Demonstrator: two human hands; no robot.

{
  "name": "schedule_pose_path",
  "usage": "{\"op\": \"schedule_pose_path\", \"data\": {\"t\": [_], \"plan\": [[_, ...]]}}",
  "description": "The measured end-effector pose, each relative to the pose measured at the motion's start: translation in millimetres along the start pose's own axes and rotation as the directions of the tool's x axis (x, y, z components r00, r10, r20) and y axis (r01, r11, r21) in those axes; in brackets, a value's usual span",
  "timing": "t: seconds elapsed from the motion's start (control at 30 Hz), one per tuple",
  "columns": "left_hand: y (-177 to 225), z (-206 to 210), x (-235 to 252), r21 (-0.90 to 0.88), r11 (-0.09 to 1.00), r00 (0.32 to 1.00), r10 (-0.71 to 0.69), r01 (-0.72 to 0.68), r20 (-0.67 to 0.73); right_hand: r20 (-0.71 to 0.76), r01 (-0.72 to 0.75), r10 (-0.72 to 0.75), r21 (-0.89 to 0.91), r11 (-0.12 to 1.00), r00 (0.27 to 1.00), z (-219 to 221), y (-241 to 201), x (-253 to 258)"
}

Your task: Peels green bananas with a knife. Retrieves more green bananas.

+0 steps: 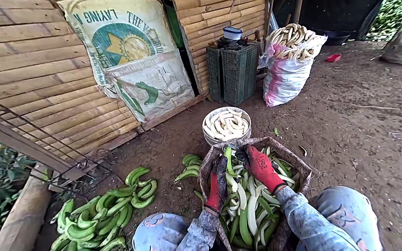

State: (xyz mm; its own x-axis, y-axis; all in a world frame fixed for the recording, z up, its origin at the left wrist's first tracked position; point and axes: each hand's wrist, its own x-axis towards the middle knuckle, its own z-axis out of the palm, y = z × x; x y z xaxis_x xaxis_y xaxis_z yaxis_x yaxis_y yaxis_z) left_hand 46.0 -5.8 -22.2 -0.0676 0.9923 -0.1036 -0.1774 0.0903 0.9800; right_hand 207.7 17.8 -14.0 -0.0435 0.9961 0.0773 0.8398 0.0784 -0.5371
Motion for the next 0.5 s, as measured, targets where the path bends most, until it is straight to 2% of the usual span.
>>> {"op": "schedule_pose_path", "data": {"t": [0.07, 0.13, 0.2, 0.27, 0.37, 0.43, 0.5], "plan": [[-6.4, -0.4, -1.7, 0.034, 0.999, 0.999, -0.032, 0.031, 0.012, -0.024, -0.076, 0.077, 0.023, 0.997, 0.997, -0.5, 4.4, 1.6], [-6.9, 2.4, -15.3, 0.06, 0.996, 0.995, -0.069, 0.065, 0.07, -0.119, -0.18, 0.188, 0.077, 0.981, 0.975, -11.5, 16.7, 7.2], [-4.0, -1.9, -17.2, 0.023, 0.998, 0.993, -0.069, 0.067, 0.094, -0.191, -0.159, 0.182, 0.13, 0.979, 0.965, -23.9, 20.1, 9.4], [-3.3, -9.9, 1.4, -0.087, 0.996, 0.999, -0.02, 0.024, 0.045, -0.209, 0.006, 0.039, 0.209, 0.978, 0.977, -24.8, 15.4, -3.6], [9.4, -24.8, 25.3, -0.163, 0.979, 0.992, 0.124, -0.123, -0.004, -0.086, 0.297, -0.284, 0.308, 0.904, 0.955, -8.0, 1.8, -35.2], [15.4, -28.6, 27.9, -0.286, 0.947, 0.985, 0.167, -0.145, 0.054, 0.002, 0.391, -0.403, 0.244, 0.887, 0.915, 2.2, -10.5, -52.5], [14.3, -32.9, 20.1, -0.269, 0.961, 0.967, 0.133, -0.071, 0.218, -0.066, 0.388, -0.384, 0.068, 0.919, 0.921, -2.6, -11.8, -46.3]]}}
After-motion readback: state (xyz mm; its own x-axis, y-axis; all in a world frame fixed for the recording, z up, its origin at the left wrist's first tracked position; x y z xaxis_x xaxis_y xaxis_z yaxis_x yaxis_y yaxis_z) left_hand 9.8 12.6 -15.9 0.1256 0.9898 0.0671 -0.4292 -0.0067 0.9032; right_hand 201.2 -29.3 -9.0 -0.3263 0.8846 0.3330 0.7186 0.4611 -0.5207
